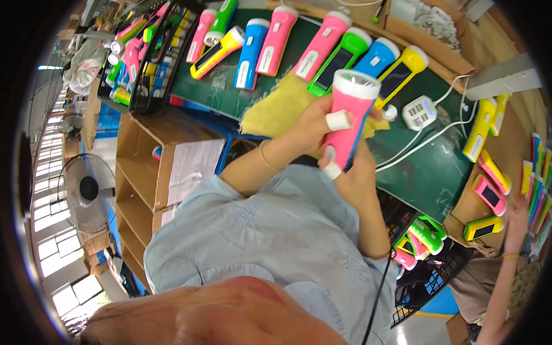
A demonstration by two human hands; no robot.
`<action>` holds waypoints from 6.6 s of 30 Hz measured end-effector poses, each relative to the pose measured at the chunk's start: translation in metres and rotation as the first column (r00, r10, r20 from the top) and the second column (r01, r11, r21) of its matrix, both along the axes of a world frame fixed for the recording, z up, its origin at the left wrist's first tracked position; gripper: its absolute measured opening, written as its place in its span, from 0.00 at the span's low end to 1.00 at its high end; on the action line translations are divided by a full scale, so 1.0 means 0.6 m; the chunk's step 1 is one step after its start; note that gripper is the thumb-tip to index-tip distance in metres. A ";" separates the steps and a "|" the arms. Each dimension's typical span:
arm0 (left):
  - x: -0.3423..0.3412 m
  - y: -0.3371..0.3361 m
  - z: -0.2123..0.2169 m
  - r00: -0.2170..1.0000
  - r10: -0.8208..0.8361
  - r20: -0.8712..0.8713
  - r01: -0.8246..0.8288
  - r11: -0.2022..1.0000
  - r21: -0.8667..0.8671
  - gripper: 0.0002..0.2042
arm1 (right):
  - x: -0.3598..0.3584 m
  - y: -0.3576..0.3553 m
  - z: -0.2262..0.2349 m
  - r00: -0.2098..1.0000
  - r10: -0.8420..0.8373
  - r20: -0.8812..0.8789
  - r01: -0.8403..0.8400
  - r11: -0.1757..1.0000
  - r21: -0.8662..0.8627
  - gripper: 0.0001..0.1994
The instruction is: Testing the functionality of various colored flashlights by plugging them into a power/test module on an assembly line.
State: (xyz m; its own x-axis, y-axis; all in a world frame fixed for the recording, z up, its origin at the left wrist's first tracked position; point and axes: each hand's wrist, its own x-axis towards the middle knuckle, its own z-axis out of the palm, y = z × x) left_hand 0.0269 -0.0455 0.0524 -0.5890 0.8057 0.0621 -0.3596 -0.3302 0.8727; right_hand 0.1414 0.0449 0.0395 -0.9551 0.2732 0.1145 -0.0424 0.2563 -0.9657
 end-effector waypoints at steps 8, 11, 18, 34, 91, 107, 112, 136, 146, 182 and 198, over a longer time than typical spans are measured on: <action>-0.023 0.019 0.008 0.899 -0.071 0.432 0.069 0.997 0.020 0.14 | 0.037 0.050 -0.020 0.972 -0.225 0.063 0.234 0.940 -0.247 0.12; -0.030 0.040 -0.004 0.922 -0.010 0.387 0.053 0.994 -0.100 0.12 | 0.018 0.061 -0.021 0.910 -0.412 0.034 0.414 0.906 -0.088 0.09; -0.046 -0.003 -0.029 0.938 -0.011 0.348 0.019 1.000 -0.020 0.20 | -0.006 0.114 -0.022 0.904 -0.417 -0.100 0.422 0.823 0.380 0.09; -0.008 -0.017 -0.010 0.932 -0.043 0.359 0.084 0.991 -0.102 0.19 | -0.023 0.126 -0.020 0.949 -0.312 -0.041 0.123 0.248 0.961 0.10; -0.038 0.055 0.031 0.880 -0.016 0.475 0.082 0.990 -0.118 0.15 | 0.005 0.064 -0.004 0.944 -0.298 0.143 0.329 0.810 -0.486 0.11; -0.151 0.083 0.037 0.344 0.328 -0.880 -0.822 0.558 -0.113 0.38 | -0.015 0.099 0.016 0.970 -0.241 0.031 0.234 0.891 -0.389 0.09; -0.131 0.038 0.030 0.881 -0.203 0.428 0.203 0.978 0.047 0.19 | -0.048 0.080 0.043 0.961 -0.261 -0.087 0.233 0.941 -0.247 0.06; -0.031 0.026 0.019 0.829 -0.037 0.559 -0.137 0.954 0.266 0.27 | 0.016 0.039 0.025 0.744 0.425 -0.515 0.031 0.749 0.662 0.14; -0.015 0.009 0.016 0.273 0.162 -0.948 0.111 0.974 0.198 0.30 | -0.013 0.028 -0.054 0.919 -0.100 -0.381 0.128 0.991 0.049 0.23; -0.018 0.001 0.000 0.991 0.131 0.015 -0.123 0.957 -0.261 0.13 | 0.008 0.050 0.037 0.997 -0.075 -0.026 0.071 0.988 -0.138 0.10; -0.011 -0.003 0.018 0.777 0.064 -0.626 -0.324 0.893 -0.311 0.31 | -0.037 0.059 0.068 0.992 -0.079 -0.103 0.096 0.980 0.177 0.08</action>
State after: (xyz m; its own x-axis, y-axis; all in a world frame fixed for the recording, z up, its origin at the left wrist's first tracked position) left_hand 0.0204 -0.0473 0.0632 -0.6857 0.7096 0.1622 0.2983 0.0707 0.9518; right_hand 0.1195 0.0801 0.0803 -0.9109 0.3217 0.2586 -0.1013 0.4331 -0.8956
